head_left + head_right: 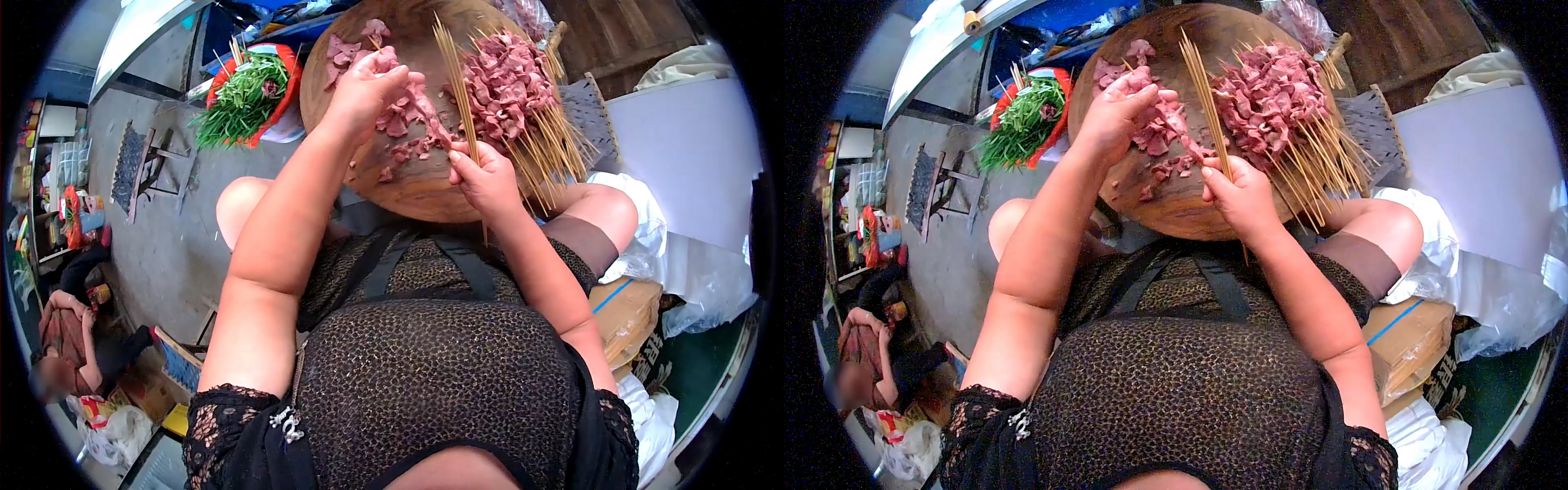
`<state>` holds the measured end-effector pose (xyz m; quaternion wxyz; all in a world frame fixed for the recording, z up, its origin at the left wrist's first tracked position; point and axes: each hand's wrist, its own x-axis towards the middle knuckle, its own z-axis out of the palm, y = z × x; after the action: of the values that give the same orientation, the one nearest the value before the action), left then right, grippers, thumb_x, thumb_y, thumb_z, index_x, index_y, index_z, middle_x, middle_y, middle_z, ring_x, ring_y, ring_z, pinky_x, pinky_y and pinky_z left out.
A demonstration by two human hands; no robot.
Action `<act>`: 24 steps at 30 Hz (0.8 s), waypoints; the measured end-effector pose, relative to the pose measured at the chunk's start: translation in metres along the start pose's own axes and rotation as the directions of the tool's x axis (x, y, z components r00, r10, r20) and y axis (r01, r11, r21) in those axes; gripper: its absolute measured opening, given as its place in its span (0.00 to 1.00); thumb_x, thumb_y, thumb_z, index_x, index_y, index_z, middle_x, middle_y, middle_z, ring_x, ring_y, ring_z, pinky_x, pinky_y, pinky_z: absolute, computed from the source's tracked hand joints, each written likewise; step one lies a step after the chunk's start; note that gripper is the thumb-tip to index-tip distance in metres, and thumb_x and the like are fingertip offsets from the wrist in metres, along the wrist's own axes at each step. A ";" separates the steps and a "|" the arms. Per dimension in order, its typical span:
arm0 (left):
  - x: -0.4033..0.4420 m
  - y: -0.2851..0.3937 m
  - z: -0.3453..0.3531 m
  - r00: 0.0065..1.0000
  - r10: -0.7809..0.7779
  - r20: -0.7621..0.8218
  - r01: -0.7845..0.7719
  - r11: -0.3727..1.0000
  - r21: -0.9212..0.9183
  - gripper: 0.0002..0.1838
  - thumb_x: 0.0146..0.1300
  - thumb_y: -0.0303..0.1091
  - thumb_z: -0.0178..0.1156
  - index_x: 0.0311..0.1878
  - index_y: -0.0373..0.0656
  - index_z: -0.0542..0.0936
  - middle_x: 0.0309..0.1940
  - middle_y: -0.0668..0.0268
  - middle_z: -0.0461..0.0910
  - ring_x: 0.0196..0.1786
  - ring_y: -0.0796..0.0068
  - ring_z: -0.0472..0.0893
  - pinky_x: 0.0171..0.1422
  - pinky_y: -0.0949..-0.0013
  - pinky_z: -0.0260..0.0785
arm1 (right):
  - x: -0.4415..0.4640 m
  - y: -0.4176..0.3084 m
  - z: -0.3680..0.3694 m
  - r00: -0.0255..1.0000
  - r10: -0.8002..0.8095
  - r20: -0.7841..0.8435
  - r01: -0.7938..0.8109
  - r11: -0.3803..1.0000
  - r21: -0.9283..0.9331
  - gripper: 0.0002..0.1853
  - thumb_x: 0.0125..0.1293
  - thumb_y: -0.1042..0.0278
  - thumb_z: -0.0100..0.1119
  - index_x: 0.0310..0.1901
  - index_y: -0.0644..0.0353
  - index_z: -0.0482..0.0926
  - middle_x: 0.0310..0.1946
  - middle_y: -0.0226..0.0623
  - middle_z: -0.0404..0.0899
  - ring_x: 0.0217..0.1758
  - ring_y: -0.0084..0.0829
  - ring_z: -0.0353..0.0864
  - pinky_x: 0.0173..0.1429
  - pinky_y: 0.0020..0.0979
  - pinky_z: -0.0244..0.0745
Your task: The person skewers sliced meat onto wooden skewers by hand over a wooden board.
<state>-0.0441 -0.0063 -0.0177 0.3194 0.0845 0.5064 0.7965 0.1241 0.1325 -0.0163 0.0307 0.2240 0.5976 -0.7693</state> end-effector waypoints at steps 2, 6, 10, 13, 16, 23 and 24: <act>0.002 0.000 0.001 1.000 0.008 0.001 -0.008 0.999 0.035 0.23 0.64 0.31 0.54 0.59 0.37 0.60 0.42 0.53 0.78 0.42 0.66 0.80 0.48 0.68 0.73 | -0.003 -0.005 -0.005 0.999 0.017 -0.032 -0.020 0.995 -0.099 0.09 0.64 0.70 0.53 0.44 0.63 0.74 0.22 0.25 0.73 0.23 0.15 0.69 0.29 0.17 0.66; 0.002 0.014 -0.011 1.000 -0.009 0.008 0.008 0.993 0.116 0.26 0.64 0.38 0.53 0.60 0.35 0.60 0.41 0.58 0.79 0.43 0.71 0.79 0.50 0.70 0.71 | -0.009 -0.029 -0.019 0.966 -0.236 -0.103 0.213 0.957 -0.194 0.09 0.65 0.71 0.52 0.44 0.63 0.75 0.23 0.25 0.73 0.25 0.14 0.70 0.31 0.17 0.66; -0.006 0.045 -0.035 0.996 0.086 -0.019 -0.060 0.823 0.565 0.16 0.65 0.39 0.53 0.48 0.37 0.75 0.37 0.64 0.80 0.39 0.78 0.78 0.46 0.75 0.70 | -0.006 -0.057 -0.068 0.811 -0.566 -0.145 0.379 0.698 -0.607 0.10 0.65 0.71 0.51 0.46 0.62 0.76 0.23 0.24 0.72 0.25 0.13 0.67 0.30 0.16 0.63; -0.008 0.041 -0.058 0.994 0.110 -0.026 -0.051 0.640 0.766 0.11 0.61 0.36 0.58 0.40 0.38 0.79 0.29 0.67 0.79 0.32 0.84 0.75 0.39 0.79 0.68 | 0.002 -0.054 -0.103 0.899 -0.396 -0.185 0.026 0.473 -0.881 0.11 0.64 0.68 0.50 0.45 0.59 0.77 0.23 0.42 0.77 0.27 0.33 0.77 0.35 0.30 0.70; -0.031 0.055 -0.041 0.995 -0.014 -0.099 0.100 0.149 0.984 0.08 0.54 0.35 0.63 0.34 0.42 0.81 0.24 0.65 0.80 0.29 0.81 0.76 0.37 0.74 0.69 | -0.001 -0.048 -0.106 0.862 -0.489 -0.132 0.096 0.413 -0.906 0.10 0.64 0.65 0.50 0.43 0.58 0.77 0.29 0.48 0.77 0.33 0.43 0.77 0.39 0.35 0.71; -0.026 0.013 -0.061 0.991 -0.110 0.077 -0.091 -0.127 0.988 0.13 0.45 0.38 0.66 0.31 0.40 0.80 0.29 0.55 0.80 0.34 0.55 0.79 0.42 0.60 0.70 | -0.024 -0.082 -0.086 0.673 -0.739 0.023 0.163 0.117 -0.980 0.13 0.66 0.61 0.48 0.36 0.63 0.76 0.31 0.45 0.76 0.35 0.47 0.74 0.40 0.38 0.69; -0.024 0.011 -0.061 0.991 -0.110 0.081 -0.095 -0.128 0.987 0.13 0.45 0.38 0.66 0.31 0.40 0.80 0.29 0.55 0.80 0.34 0.55 0.79 0.42 0.60 0.70 | -0.026 -0.082 -0.081 0.629 -0.778 0.011 0.202 0.150 -0.968 0.14 0.67 0.60 0.48 0.36 0.63 0.76 0.26 0.40 0.75 0.28 0.37 0.75 0.35 0.32 0.69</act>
<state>-0.0580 -0.0694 -0.0326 0.1852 0.3469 0.9094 0.1354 0.1462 0.2261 0.0529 -0.2739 0.1370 0.9367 -0.1696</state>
